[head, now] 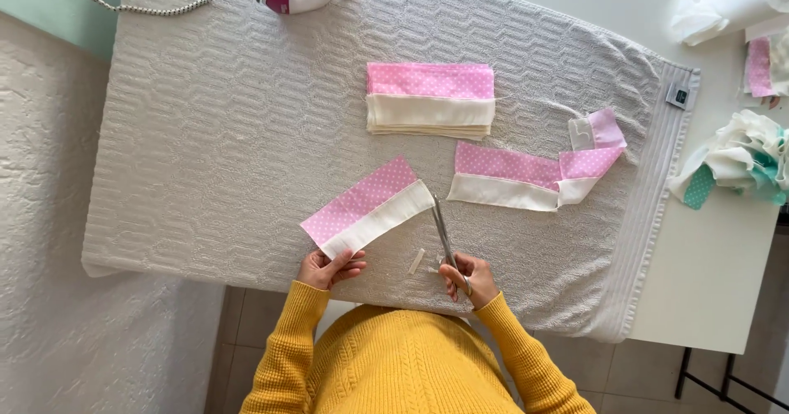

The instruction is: Cutting and folding pink and white fabric strips on a table.

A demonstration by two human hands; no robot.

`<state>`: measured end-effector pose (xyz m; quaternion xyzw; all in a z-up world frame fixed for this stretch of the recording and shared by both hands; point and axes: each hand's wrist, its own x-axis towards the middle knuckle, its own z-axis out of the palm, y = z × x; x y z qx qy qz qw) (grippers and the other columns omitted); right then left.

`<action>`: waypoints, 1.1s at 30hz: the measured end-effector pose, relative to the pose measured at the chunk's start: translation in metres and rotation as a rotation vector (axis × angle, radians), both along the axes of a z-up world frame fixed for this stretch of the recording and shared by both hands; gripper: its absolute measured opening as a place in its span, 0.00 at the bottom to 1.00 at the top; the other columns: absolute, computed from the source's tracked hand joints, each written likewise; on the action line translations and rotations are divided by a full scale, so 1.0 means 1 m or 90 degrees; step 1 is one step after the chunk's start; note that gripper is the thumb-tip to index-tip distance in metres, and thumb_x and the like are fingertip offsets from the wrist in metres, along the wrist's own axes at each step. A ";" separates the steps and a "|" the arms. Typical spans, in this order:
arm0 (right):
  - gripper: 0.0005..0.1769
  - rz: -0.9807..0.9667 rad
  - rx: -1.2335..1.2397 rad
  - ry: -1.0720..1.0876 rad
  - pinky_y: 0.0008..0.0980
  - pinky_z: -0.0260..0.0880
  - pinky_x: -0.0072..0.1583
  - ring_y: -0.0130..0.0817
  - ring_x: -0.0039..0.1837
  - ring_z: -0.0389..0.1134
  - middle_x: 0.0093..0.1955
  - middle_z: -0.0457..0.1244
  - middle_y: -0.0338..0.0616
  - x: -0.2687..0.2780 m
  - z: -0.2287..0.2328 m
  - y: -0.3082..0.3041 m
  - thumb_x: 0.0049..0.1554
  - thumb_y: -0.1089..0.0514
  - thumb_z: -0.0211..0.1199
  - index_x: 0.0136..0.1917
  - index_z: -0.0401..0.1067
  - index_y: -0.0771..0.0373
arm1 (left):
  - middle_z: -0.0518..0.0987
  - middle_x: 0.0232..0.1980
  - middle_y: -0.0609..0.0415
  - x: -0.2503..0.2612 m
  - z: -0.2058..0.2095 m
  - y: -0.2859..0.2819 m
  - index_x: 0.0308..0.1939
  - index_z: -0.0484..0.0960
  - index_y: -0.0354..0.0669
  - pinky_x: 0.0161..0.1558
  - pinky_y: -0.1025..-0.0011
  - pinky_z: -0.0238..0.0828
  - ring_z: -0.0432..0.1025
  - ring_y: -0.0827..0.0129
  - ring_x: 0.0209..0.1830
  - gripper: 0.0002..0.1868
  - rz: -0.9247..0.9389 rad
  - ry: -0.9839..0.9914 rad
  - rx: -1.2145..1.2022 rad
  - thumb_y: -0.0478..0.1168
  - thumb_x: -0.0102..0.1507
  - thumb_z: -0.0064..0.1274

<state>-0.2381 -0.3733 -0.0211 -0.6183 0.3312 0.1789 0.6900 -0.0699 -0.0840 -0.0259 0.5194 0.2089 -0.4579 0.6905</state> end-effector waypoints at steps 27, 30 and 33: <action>0.17 -0.006 -0.209 -0.039 0.23 0.66 0.25 0.21 0.23 0.63 0.26 0.65 0.36 -0.005 0.026 0.016 0.52 0.43 0.66 0.42 0.75 0.59 | 0.87 0.42 0.40 -0.009 0.003 0.029 0.51 0.81 0.32 0.38 0.65 0.85 0.83 0.60 0.36 0.26 0.008 0.054 -0.018 0.54 0.69 0.40; 0.19 0.085 -0.266 -0.077 0.22 0.69 0.26 0.20 0.24 0.65 0.27 0.67 0.34 -0.022 0.028 0.021 0.51 0.42 0.67 0.40 0.75 0.60 | 0.87 0.44 0.44 -0.017 -0.006 0.030 0.50 0.82 0.32 0.39 0.68 0.86 0.84 0.63 0.38 0.18 -0.097 -0.043 0.001 0.45 0.67 0.50; 0.21 0.234 -0.134 -0.066 0.23 0.64 0.28 0.22 0.26 0.63 0.26 0.66 0.36 -0.024 0.043 0.037 0.51 0.39 0.69 0.37 0.75 0.60 | 0.87 0.41 0.43 -0.022 -0.014 0.028 0.47 0.82 0.29 0.37 0.68 0.86 0.84 0.63 0.35 0.14 -0.087 -0.076 0.064 0.40 0.66 0.55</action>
